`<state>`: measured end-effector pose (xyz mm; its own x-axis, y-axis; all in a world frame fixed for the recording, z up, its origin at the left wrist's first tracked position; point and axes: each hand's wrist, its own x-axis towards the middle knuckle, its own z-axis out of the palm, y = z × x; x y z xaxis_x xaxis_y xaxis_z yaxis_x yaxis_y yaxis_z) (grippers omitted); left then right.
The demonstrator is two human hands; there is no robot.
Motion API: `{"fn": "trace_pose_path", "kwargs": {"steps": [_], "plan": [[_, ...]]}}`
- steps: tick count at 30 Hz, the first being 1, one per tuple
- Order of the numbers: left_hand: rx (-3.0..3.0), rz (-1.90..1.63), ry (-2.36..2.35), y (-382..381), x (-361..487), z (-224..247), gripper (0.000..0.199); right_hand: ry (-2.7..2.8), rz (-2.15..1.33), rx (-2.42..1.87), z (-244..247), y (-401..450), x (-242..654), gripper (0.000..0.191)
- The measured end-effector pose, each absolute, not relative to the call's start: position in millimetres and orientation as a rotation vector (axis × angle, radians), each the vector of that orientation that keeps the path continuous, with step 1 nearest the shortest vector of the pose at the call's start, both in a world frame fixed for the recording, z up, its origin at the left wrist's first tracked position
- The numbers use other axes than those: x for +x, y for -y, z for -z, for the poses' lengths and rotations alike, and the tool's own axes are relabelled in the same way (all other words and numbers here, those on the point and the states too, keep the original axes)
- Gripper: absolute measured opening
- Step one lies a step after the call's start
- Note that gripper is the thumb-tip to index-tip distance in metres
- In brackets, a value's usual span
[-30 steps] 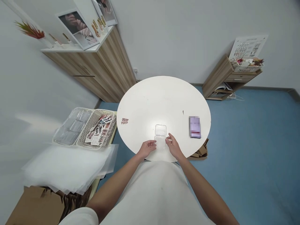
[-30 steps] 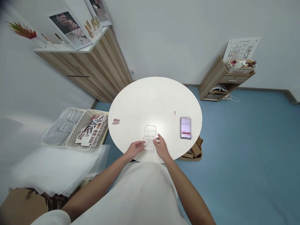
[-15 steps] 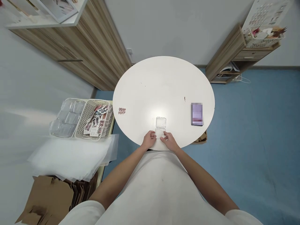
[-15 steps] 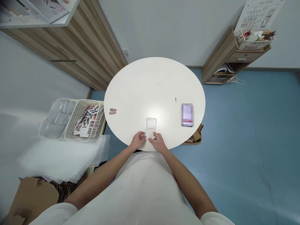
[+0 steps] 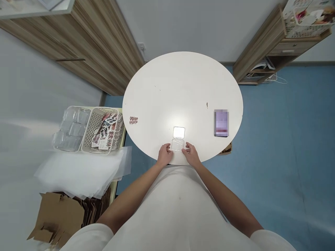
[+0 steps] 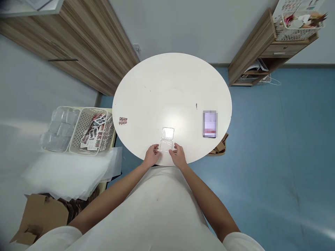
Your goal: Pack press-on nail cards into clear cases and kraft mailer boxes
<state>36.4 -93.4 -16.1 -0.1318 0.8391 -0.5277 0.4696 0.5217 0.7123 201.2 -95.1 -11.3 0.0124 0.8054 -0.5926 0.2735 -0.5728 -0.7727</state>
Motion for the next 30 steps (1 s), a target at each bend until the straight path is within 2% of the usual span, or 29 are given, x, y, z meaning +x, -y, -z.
{"fn": "trace_pose_path", "kwargs": {"steps": [6,17,30], "plan": [[0.994,-0.532,-1.723,92,40,19,0.046,1.176,-1.682,-1.797,12,90,195,0.057],[0.985,-0.632,-1.704,54,46,25,0.051,1.206,-1.582,-1.803,17,47,193,0.059],[1.001,-0.626,-1.696,47,44,21,0.052,1.238,-1.558,-1.827,23,41,188,0.061]]}}
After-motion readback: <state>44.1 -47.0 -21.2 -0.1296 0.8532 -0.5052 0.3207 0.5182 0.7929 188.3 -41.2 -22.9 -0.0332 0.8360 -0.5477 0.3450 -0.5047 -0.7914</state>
